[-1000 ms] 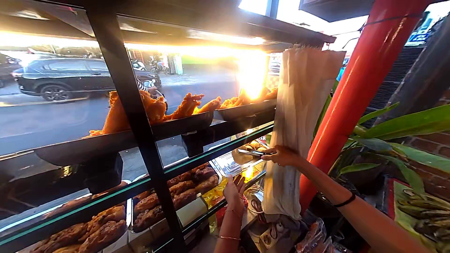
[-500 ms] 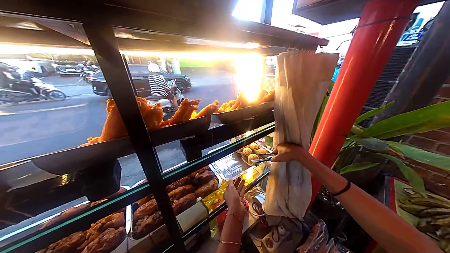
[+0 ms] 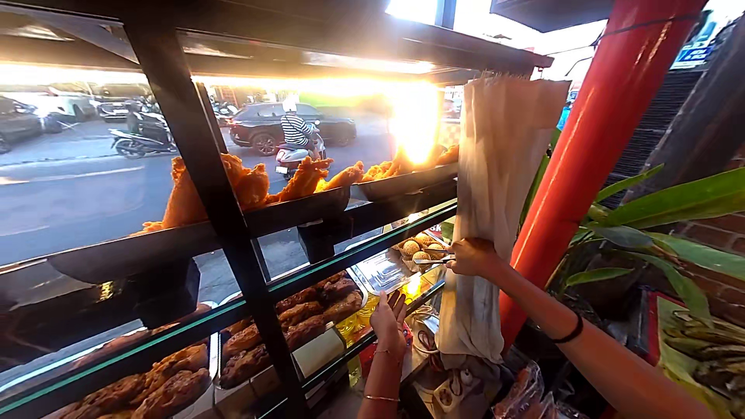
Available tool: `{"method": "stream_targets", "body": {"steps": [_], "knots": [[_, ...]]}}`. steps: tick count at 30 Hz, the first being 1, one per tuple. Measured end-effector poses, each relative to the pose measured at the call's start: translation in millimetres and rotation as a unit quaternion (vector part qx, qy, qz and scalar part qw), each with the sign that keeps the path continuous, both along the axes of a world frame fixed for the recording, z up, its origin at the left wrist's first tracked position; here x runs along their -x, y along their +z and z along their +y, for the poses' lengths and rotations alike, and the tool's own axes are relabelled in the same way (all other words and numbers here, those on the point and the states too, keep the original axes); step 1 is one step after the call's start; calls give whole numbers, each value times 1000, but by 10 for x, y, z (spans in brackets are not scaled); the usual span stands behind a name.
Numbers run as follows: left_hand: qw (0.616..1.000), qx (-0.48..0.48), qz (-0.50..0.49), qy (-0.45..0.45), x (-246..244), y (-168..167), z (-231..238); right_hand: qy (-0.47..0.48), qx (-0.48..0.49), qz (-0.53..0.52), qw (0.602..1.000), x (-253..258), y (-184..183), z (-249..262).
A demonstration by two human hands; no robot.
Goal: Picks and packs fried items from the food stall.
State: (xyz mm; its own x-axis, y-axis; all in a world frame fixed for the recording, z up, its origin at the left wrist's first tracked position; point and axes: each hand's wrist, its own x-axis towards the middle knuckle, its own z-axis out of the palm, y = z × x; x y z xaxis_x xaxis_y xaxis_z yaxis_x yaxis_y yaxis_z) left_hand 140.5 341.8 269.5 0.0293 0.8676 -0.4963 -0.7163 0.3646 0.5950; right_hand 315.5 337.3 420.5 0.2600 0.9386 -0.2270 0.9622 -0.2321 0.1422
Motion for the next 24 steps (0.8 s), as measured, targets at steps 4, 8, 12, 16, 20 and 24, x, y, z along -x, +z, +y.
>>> {"method": "stream_targets", "body": {"steps": [4, 8, 12, 16, 20, 24], "knots": [[1000, -1, 6, 0, 3, 25, -4, 11, -35, 29, 999, 61, 76, -136], [1000, -18, 20, -12, 25, 36, -38, 25, -74, 46, 996, 196, -131, -190], [996, -40, 16, -74, 148, -66, -40, 5, -128, 28, 991, 185, -400, -284], [983, -86, 3, -161, 384, -95, -84, 89, -211, 182, 956, 31, -437, -1075], [973, -123, -17, -193, 545, -124, -168, 179, 26, 364, 914, -12, -864, -1795], [970, -134, -6, -203, 568, -149, -226, 62, 253, 309, 915, 547, -2252, -1567]]}}
